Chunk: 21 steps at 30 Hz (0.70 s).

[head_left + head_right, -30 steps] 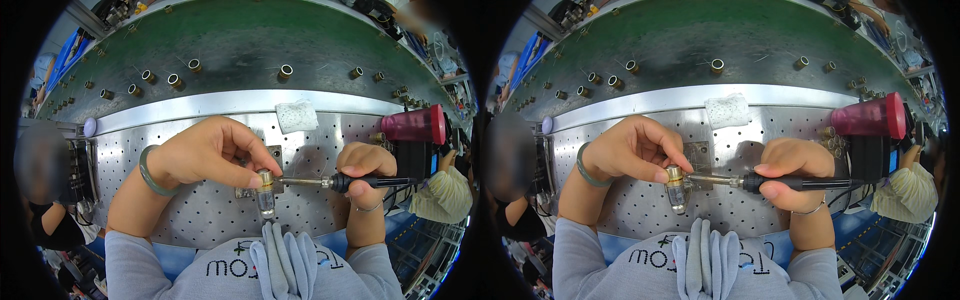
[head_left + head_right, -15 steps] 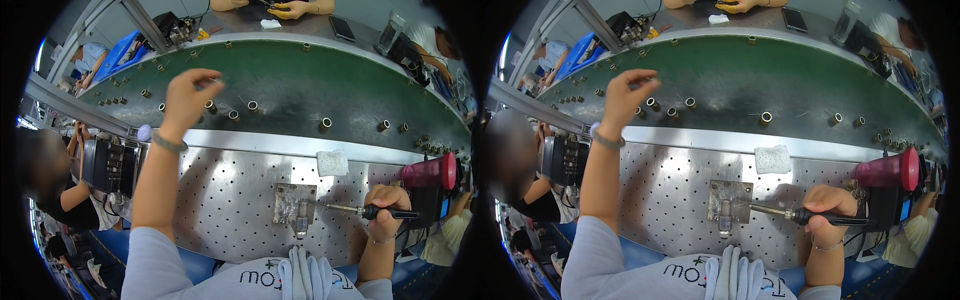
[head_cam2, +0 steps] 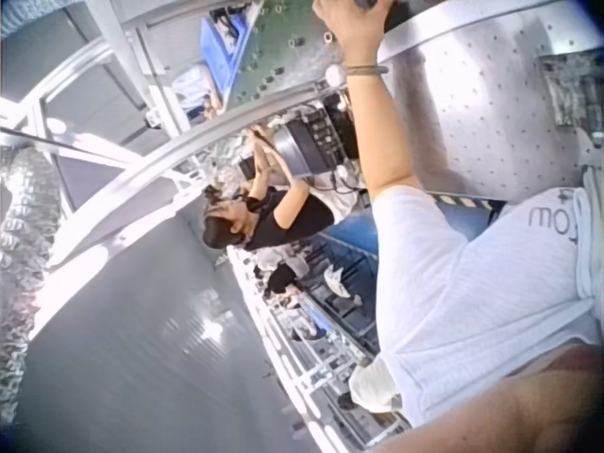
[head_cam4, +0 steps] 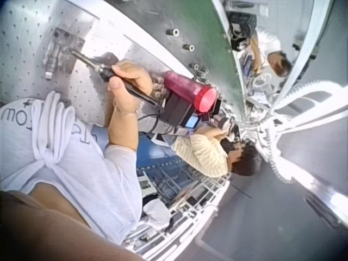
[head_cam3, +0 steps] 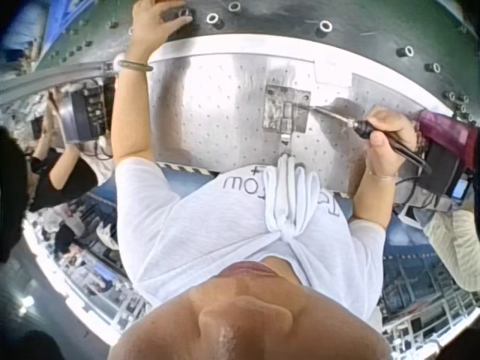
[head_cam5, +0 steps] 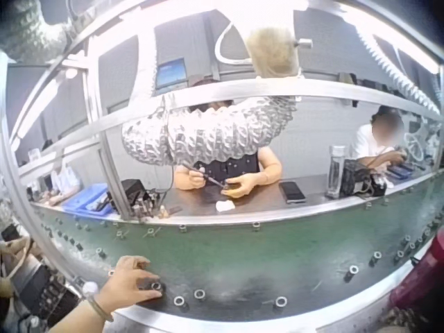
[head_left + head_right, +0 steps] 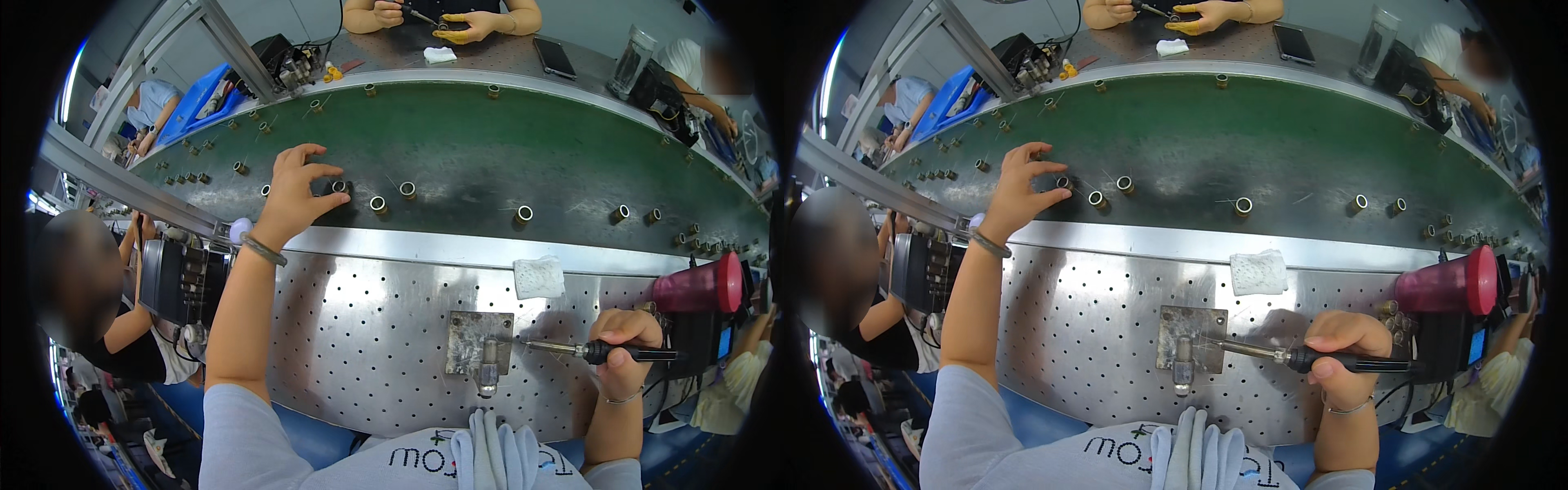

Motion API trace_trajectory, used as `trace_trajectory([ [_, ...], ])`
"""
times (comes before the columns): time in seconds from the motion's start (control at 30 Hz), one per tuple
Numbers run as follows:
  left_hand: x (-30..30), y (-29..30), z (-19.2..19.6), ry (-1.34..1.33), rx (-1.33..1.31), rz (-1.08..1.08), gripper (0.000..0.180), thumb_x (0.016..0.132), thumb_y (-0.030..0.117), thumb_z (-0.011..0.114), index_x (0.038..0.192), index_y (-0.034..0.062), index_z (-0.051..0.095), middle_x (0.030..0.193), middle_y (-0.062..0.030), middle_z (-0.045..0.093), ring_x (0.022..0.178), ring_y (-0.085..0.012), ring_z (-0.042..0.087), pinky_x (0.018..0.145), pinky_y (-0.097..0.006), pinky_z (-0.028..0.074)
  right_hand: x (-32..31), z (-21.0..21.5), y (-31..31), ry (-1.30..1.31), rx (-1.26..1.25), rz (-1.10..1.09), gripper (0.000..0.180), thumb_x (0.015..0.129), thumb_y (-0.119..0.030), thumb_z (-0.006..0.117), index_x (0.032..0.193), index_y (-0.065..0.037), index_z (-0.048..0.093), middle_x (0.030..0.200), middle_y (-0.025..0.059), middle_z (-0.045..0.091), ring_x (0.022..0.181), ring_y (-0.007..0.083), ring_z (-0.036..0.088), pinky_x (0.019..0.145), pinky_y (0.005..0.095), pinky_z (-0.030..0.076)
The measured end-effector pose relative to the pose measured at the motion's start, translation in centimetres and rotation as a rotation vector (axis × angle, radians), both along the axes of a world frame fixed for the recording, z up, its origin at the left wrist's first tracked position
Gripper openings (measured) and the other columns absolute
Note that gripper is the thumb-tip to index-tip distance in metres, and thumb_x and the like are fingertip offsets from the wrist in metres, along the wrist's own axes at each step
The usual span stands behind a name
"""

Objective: The person uses a soldering iron to apply solder to small cylindrical metal components on a perforated metal workbench. They repeatedly pick up components, apply heat and solder, and place the finished items onto a green conveyor belt.

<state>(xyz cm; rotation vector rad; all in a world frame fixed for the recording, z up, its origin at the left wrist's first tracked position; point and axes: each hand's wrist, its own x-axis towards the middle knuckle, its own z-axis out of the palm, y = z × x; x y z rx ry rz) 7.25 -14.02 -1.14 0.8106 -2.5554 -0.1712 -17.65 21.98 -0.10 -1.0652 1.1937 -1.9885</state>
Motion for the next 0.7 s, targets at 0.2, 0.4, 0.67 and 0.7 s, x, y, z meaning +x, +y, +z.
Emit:
trace_trajectory([
  [0.2, -2.5, 5.0, 2.5, 0.203, 0.123, -0.082, 0.018, 0.067, 0.008, 0.075, 0.085, 0.0085, 0.071, 0.108, -0.0067, 0.057, 0.106, -0.0231, 0.049, 0.084, -0.032, 0.042, 0.2, 0.1, -0.2, 0.005, -0.007, 0.008, 0.023, 0.072, -0.012, 0.076, 0.08, 0.001, 0.059, 0.063, 0.0073, 0.056, 0.051, 0.0129, 0.051, 0.047, 0.0223, 0.038],
  [0.4, -6.6, 12.5, 3.0, 0.161, 1.543, -0.673, 0.025, 0.074, 0.0, 0.071, 0.099, -0.0026, 0.068, 0.097, -0.0114, 0.061, 0.086, -0.0157, 0.058, 0.075, -0.024, 0.047, 0.1, 0.1, 0.1, -0.026, 0.005, 0.047, 0.022, 0.072, -0.01, 0.076, 0.082, 0.001, 0.06, 0.065, 0.0075, 0.057, 0.054, 0.0127, 0.051, 0.049, 0.023, 0.038],
  [0.67, -7.5, 13.9, 1.1, 0.019, 1.91, -0.802, 0.029, 0.072, -0.001, 0.072, 0.101, -0.0056, 0.067, 0.096, -0.0125, 0.061, 0.086, -0.0156, 0.058, 0.076, -0.024, 0.046, 0.6, 0.6, 0.4, -0.032, 0.094, 0.061, 0.016, 0.068, -0.003, 0.074, 0.079, 0.003, 0.064, 0.07, 0.0104, 0.062, 0.06, 0.0164, 0.056, 0.056, 0.0256, 0.044],
  [0.7, -7.3, 13.9, 1.0, 0.007, 1.923, -0.766, 0.03, 0.072, 0.001, 0.073, 0.101, -0.0052, 0.067, 0.096, -0.0125, 0.061, 0.087, -0.0155, 0.057, 0.076, -0.024, 0.045, 0.6, 0.5, 0.4, -0.013, 0.091, 0.071, 0.016, 0.068, -0.002, 0.074, 0.08, 0.003, 0.064, 0.071, 0.0105, 0.063, 0.061, 0.0169, 0.056, 0.056, 0.0261, 0.044],
])
